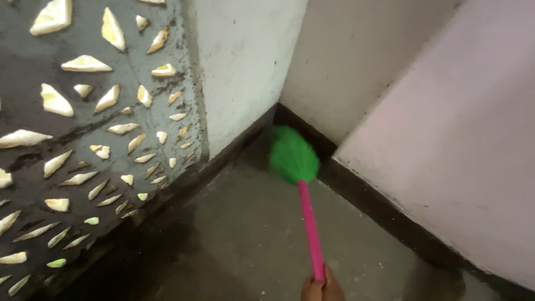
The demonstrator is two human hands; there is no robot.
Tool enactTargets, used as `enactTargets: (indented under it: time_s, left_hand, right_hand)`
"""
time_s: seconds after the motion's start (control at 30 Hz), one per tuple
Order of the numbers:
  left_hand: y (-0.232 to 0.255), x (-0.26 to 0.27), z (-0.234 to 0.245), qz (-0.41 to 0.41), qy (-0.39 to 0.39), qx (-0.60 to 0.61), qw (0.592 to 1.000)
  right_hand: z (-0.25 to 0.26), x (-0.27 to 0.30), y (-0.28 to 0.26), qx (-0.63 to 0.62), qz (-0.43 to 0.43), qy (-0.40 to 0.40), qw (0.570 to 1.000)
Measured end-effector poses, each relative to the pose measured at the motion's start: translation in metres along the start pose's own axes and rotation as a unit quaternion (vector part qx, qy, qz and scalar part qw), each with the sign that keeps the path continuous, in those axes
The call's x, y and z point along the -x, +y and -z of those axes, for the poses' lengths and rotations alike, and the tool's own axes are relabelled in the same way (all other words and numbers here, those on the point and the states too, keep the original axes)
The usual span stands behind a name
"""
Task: The person sweeps the floor and corners of a room using a green duster with a pink handle, eventually reaching into a dark corner to clear out debris.
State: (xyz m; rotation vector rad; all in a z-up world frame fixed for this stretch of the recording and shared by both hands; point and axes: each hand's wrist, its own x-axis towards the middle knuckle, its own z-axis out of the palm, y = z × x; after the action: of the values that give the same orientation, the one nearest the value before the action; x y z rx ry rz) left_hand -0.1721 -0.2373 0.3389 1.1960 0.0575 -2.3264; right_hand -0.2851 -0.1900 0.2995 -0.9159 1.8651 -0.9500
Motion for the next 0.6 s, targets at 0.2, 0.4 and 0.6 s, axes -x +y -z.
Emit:
enactTargets:
  time_s: [0.2, 0.4, 0.6]
  left_hand:
    - [0.102, 0.012, -0.051, 0.011, 0.043, 0.046, 0.998]
    - [0.112, 0.003, -0.056, -0.017, 0.051, 0.144, 0.988]
    - [0.071, 0.084, -0.079, -0.046, 0.082, 0.192, 0.977]
  right_hand:
    - [-0.033, -0.095, -0.123, -0.031, -0.008, -0.023, 0.999]
    - [-0.05, -0.089, -0.168, 0.052, -0.109, -0.118, 0.986]
    - [-0.02, -0.053, -0.176, 0.139, -0.058, -0.166, 0.975]
